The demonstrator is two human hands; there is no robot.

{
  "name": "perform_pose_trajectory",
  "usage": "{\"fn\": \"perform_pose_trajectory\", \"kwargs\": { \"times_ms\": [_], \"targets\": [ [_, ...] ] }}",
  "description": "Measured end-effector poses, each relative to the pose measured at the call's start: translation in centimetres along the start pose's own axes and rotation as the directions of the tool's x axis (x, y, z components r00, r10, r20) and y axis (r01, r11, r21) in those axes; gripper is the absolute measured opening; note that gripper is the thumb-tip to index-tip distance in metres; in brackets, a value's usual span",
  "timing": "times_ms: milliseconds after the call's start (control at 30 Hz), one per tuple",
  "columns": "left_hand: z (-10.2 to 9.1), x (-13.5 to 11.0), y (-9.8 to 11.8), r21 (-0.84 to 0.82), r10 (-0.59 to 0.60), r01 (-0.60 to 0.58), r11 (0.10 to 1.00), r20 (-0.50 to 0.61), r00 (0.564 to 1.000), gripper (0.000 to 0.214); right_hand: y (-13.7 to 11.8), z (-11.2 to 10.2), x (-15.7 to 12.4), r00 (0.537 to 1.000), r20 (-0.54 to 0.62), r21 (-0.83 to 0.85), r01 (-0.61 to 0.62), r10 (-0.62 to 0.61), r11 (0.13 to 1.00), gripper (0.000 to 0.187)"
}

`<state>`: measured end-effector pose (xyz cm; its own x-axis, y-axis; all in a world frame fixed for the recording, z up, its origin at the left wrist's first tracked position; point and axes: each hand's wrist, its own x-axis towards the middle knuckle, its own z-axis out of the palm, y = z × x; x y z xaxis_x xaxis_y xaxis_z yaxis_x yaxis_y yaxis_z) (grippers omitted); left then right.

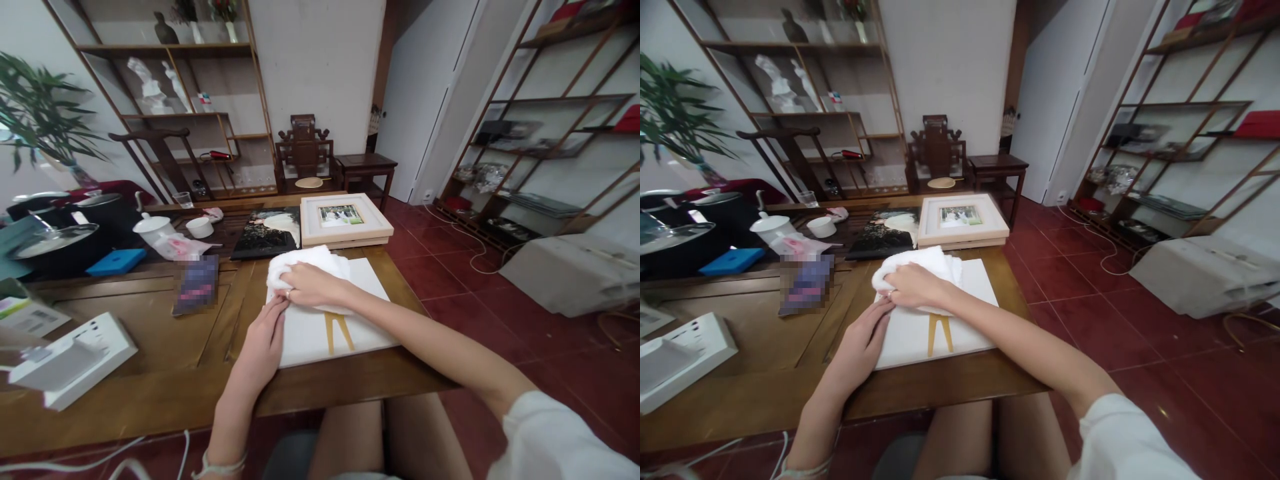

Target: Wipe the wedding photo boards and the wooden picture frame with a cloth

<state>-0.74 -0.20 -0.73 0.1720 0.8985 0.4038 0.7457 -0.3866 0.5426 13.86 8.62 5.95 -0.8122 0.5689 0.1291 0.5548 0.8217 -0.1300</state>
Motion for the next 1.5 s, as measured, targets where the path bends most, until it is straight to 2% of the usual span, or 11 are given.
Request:
{"fn": "perform_pose_trajectory", "kwargs": {
  "times_ms": [67, 167, 467, 600, 733, 900, 1000, 1100, 1233, 1333, 1500],
  "targets": [
    [0.0, 0.0, 0.1, 0.007, -0.006, 0.006, 1.0, 0.008, 1.0, 0.036, -0.3, 0.1, 0.8, 1.0, 0.009, 0.016, 0.017, -0.018, 1.0, 0.024],
    [0.0, 0.0, 0.0, 0.008, -0.005, 0.005, 1.0, 0.007, 1.0, 0.036, -0.1, 0.1, 0.3, 0.999, 0.0, 0.025, -0.043, 0.043, 0.999, 0.027],
    [0.2, -0.2, -0.2, 0.002, -0.029, 0.029, 1.0, -0.009, 1.0, 0.034, 5.1, -0.3, -8.3, 0.947, -0.08, 0.056, -0.307, 0.31, 0.95, 0.039],
    [0.2, -0.2, -0.2, 0.003, -0.03, 0.03, 1.0, -0.002, 1.0, 0.035, 5.6, 0.4, -10.6, 0.928, -0.131, 0.068, -0.343, 0.35, 0.937, 0.036],
    [0.2, -0.3, -0.2, 0.001, -0.026, 0.026, 1.0, -0.004, 1.0, 0.035, 2.9, 1.0, -12.8, 0.961, -0.171, 0.044, -0.214, 0.218, 0.976, 0.021],
    [0.3, -0.2, -0.2, 0.006, -0.038, 0.038, 0.999, 0.002, 0.999, 0.037, -2.8, -0.3, -17.7, 0.99, -0.039, 0.153, -0.129, 0.136, 0.98, 0.013],
    [0.3, -0.2, -0.1, 0.002, -0.053, 0.053, 0.999, 0.002, 0.999, 0.038, -4.2, -1.6, -19.3, 0.989, 0.055, 0.204, -0.146, 0.138, 0.968, 0.013],
    [0.3, -0.3, -0.1, -0.004, -0.055, 0.055, 0.998, 0.008, 0.998, 0.038, -2.8, -1.9, -18.2, 0.983, 0.053, 0.218, -0.184, 0.177, 0.958, 0.017],
    [0.1, -0.3, -0.1, -0.007, -0.047, 0.047, 0.999, 0.002, 0.999, 0.035, 1.8, -0.9, -13.9, 0.977, -0.041, 0.141, -0.202, 0.209, 0.969, 0.023],
    [0.1, -0.3, -0.2, -0.005, -0.037, 0.037, 0.999, -0.004, 0.999, 0.033, 4.7, -0.4, -11.1, 0.968, -0.033, 0.102, -0.246, 0.25, 0.964, 0.026],
    [0.1, -0.2, -0.1, -0.002, -0.032, 0.032, 0.999, 0.001, 0.999, 0.035, 5.5, -0.3, -10.1, 0.958, -0.038, 0.089, -0.281, 0.285, 0.956, 0.033]
  ]
}}
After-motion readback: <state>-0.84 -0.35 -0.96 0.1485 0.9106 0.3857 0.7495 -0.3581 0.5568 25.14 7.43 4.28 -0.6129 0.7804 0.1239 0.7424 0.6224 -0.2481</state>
